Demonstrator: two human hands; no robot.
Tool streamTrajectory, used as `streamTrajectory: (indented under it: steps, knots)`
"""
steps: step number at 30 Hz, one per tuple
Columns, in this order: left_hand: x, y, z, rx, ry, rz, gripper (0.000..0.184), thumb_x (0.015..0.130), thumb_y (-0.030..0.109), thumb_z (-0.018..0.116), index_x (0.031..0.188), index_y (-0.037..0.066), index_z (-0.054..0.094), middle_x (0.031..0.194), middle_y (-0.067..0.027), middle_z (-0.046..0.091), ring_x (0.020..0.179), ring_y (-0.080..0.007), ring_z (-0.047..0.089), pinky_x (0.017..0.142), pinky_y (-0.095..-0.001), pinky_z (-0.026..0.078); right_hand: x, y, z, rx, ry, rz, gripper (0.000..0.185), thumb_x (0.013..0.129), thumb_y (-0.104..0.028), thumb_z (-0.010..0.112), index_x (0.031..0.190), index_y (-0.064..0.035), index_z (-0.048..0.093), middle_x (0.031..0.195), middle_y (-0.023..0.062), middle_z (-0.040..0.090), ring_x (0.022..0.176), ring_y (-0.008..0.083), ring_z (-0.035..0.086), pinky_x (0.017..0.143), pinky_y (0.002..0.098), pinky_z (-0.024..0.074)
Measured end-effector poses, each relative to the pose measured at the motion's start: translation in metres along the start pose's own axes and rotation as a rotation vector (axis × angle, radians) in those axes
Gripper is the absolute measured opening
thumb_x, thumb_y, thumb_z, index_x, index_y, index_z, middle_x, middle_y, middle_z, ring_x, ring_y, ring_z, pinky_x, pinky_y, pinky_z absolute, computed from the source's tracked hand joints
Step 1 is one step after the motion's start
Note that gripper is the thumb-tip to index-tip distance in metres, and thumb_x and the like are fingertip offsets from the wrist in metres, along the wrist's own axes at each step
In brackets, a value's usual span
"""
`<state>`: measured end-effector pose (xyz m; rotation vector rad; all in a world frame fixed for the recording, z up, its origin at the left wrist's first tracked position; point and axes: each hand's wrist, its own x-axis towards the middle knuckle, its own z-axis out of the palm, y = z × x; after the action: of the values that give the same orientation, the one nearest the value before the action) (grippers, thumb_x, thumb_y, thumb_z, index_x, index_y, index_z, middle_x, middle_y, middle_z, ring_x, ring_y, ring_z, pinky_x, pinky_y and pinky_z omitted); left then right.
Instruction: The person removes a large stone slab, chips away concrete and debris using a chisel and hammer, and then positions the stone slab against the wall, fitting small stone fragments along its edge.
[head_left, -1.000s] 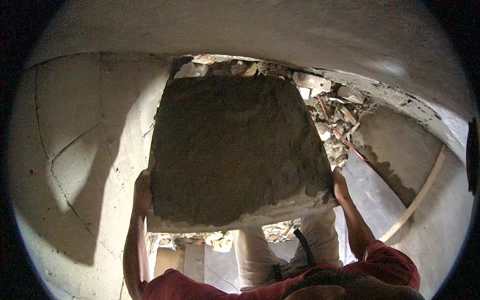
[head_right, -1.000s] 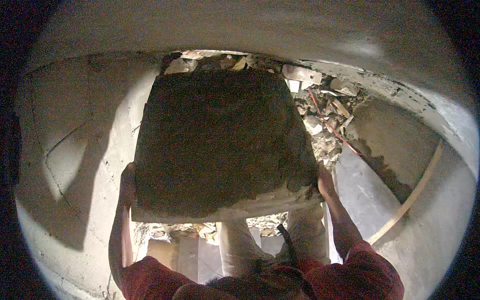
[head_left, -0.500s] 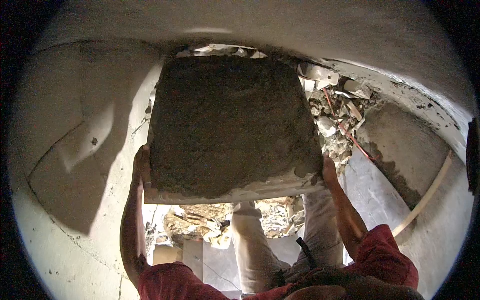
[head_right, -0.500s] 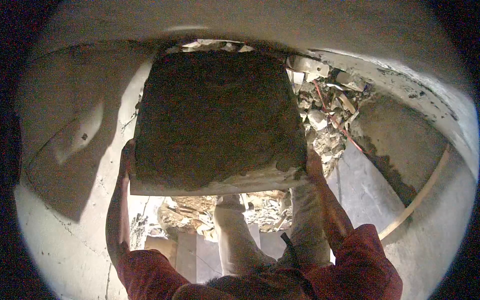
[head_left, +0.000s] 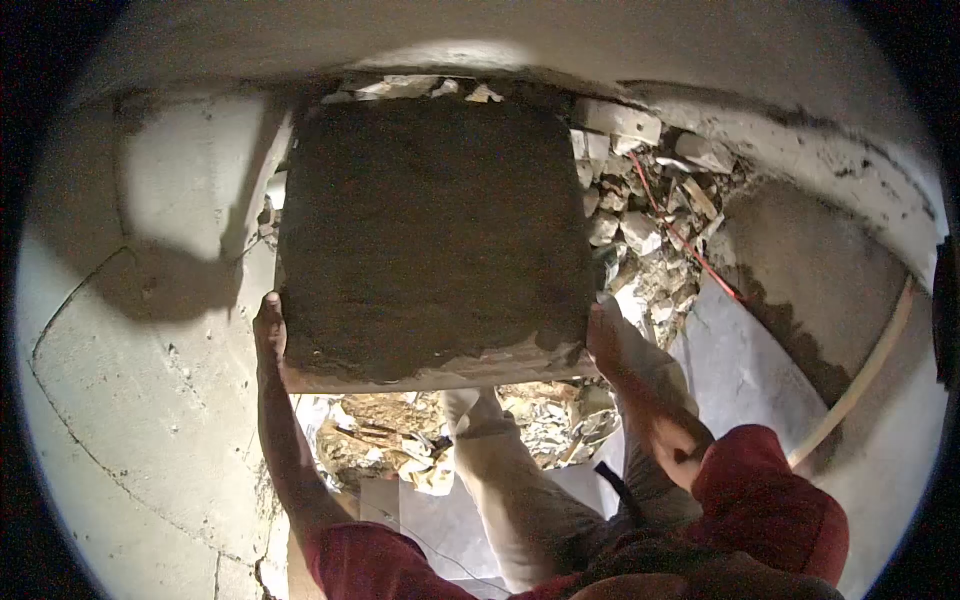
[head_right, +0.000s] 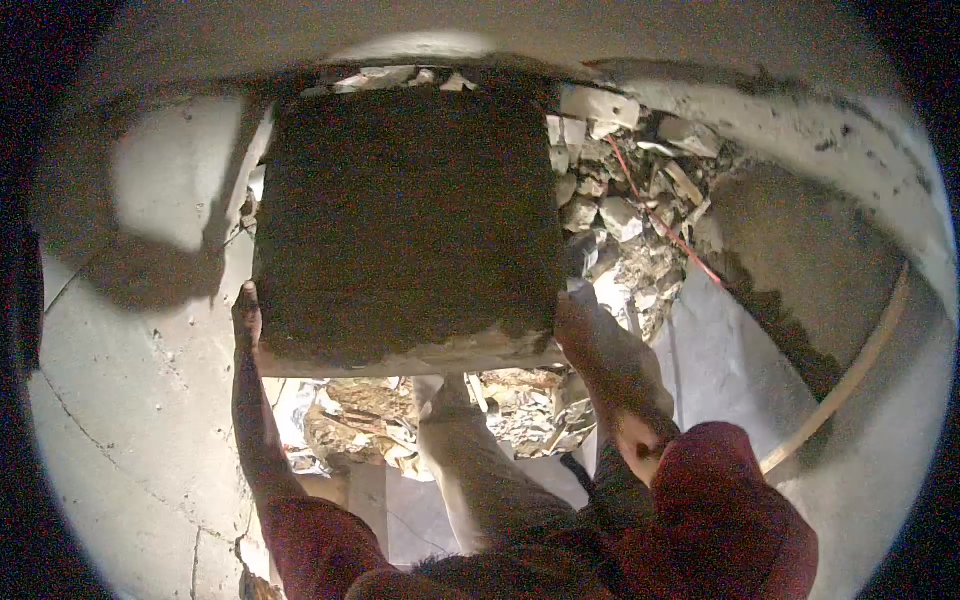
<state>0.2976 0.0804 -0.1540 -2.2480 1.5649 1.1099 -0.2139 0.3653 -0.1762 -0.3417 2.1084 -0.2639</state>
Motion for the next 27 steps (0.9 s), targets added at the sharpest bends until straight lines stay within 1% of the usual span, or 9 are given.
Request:
streamTrajectory:
  steps: [5,7,9,10,11,13,15,21,27]
  knots:
    - [0.001,-0.032,0.034,0.049,0.182,-0.003,0.070,0.084,0.059,0.026,0.113,0.000,0.050,0.109,-0.0250,0.052,0.107,-0.0375,0.047,0.086,-0.0402,0.038,0.009,0.037,0.026,-0.046,0.069,0.048,0.058,0.089,-0.050,0.029,0.107,0.0019,0.049,0.099,0.0175,0.056,0.091,0.0287,0.052,0.081,0.0394,0.0376]
    - [0.001,-0.035,0.042,-0.012,0.116,-0.022,0.072,0.083,0.062,0.028,0.116,0.001,0.047,0.110,-0.0261,0.051,0.106,-0.0372,0.048,0.087,-0.0391,0.038,0.002,0.036,0.029,-0.196,-0.012,0.094,0.060,0.088,-0.051,0.029,0.112,0.0019,0.045,0.105,0.0195,0.052,0.096,0.0313,0.049,0.083,0.0413,0.0361]
    - [-0.005,-0.025,0.040,-0.061,-0.107,-0.328,0.074,0.081,0.064,0.027,0.119,0.003,0.045,0.109,-0.0262,0.051,0.104,-0.0377,0.049,0.086,-0.0389,0.038,-0.013,0.017,0.024,-0.408,-0.167,0.129,0.064,0.087,-0.053,0.030,0.119,0.0019,0.039,0.115,0.0226,0.045,0.106,0.0353,0.043,0.088,0.0443,0.0333]
    - [0.019,-0.108,0.085,-0.444,0.183,0.083,0.078,0.079,0.068,0.025,0.118,0.003,0.046,0.103,-0.0267,0.054,0.096,-0.0405,0.051,0.078,-0.0417,0.040,-0.006,0.015,0.030,-0.390,-0.184,0.141,0.067,0.086,-0.054,0.031,0.123,0.0019,0.035,0.120,0.0236,0.041,0.111,0.0364,0.039,0.090,0.0453,0.0315]
    - [0.007,-0.074,0.076,-0.020,0.208,-0.046,0.079,0.079,0.068,0.024,0.118,0.003,0.047,0.099,-0.0269,0.056,0.093,-0.0423,0.052,0.074,-0.0439,0.040,0.002,0.014,0.037,-0.372,-0.202,0.154,0.070,0.086,-0.055,0.031,0.126,0.0018,0.030,0.125,0.0245,0.036,0.115,0.0376,0.035,0.092,0.0462,0.0296]
    - [0.011,-0.077,0.077,-0.026,0.119,-0.132,0.080,0.079,0.068,0.021,0.119,0.003,0.045,0.102,-0.0276,0.054,0.096,-0.0431,0.050,0.076,-0.0448,0.040,0.003,0.029,0.055,-0.120,-0.150,0.254,0.077,0.084,-0.058,0.031,0.132,0.0018,0.019,0.133,0.0252,0.024,0.123,0.0382,0.025,0.098,0.0469,0.0249]
    - [0.000,-0.041,0.077,-0.063,0.113,-0.079,0.081,0.079,0.068,0.018,0.121,0.004,0.043,0.106,-0.0281,0.052,0.100,-0.0432,0.048,0.080,-0.0450,0.039,0.005,0.032,0.062,-0.100,-0.182,0.246,0.085,0.082,-0.061,0.031,0.133,0.0039,0.010,0.135,0.0276,0.017,0.126,0.0395,0.017,0.102,0.0439,0.0200]
    - [0.034,-0.051,0.086,-0.019,0.081,-0.091,0.077,0.081,0.065,0.022,0.123,0.003,0.041,0.118,-0.0231,0.047,0.111,-0.0378,0.042,0.090,-0.0422,0.033,0.025,0.056,0.089,-0.105,-0.269,0.257,0.087,0.080,-0.064,0.032,0.126,0.0084,0.018,0.116,0.0356,0.040,0.111,0.0443,0.039,0.088,0.0443,0.0344]
    - [0.061,-0.082,0.097,-0.055,0.064,0.017,0.067,0.086,0.056,0.026,0.121,0.001,0.042,0.122,-0.0206,0.043,0.115,-0.0337,0.039,0.094,-0.0378,0.032,0.023,0.092,0.121,-0.169,-0.125,-0.040,0.073,0.082,-0.059,0.033,0.113,0.0066,0.031,0.100,0.0314,0.050,0.097,0.0431,0.049,0.079,0.0453,0.0378]
